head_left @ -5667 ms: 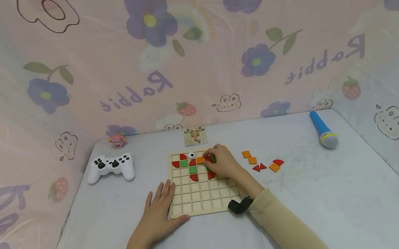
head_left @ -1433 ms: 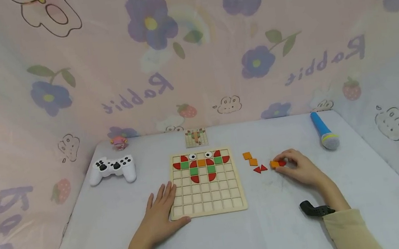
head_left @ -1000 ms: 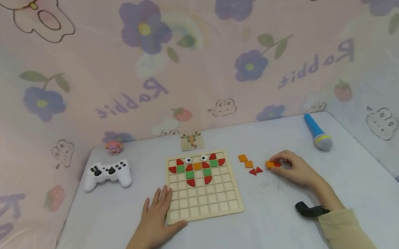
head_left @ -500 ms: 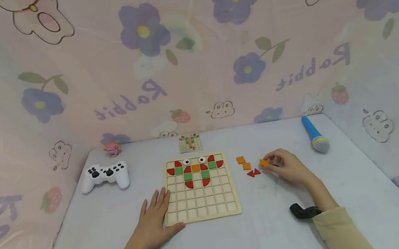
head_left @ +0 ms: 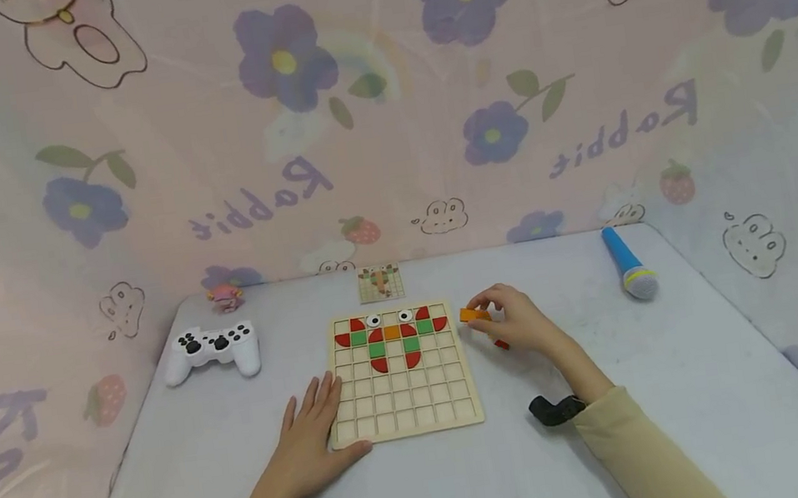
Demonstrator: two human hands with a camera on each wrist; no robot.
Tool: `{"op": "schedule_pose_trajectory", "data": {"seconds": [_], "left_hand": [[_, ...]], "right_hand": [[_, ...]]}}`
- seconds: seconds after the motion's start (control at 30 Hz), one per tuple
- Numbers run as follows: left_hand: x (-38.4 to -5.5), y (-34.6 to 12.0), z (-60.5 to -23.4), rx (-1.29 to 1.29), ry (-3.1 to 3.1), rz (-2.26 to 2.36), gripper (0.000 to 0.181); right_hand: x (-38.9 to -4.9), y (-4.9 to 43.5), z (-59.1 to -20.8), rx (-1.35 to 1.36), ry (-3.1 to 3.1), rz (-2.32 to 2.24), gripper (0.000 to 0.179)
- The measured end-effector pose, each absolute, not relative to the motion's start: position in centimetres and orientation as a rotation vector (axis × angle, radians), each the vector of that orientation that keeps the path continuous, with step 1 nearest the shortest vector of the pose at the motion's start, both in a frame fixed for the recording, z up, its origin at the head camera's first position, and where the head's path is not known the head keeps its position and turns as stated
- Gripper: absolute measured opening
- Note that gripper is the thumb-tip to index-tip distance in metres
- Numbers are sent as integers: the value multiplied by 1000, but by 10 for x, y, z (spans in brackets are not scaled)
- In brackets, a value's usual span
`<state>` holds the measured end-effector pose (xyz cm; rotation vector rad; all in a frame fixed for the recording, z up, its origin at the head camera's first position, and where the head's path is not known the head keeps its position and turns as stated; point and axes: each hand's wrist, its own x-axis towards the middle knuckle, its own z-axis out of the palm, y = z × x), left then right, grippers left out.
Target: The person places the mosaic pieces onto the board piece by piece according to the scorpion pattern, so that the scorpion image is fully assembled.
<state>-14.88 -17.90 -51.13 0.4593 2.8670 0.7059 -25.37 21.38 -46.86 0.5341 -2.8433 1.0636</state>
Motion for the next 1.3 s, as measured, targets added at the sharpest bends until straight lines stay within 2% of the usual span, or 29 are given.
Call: {"op": "schedule_pose_trajectory", "data": {"seconds": [0.47,0.73,1.3], "left_hand": [[-151,-180,-506,460,2854,699,113],[-153,-180,-508,474,2861,694,113],[-150,-181,-509,495,2866,707,112]], "right_hand": [[-269,138,-462,669,-2855,1119,28],[-267,105,-468,621,-2852,1189,27],[-256,92,-495,555,-2863,1201,26]]}}
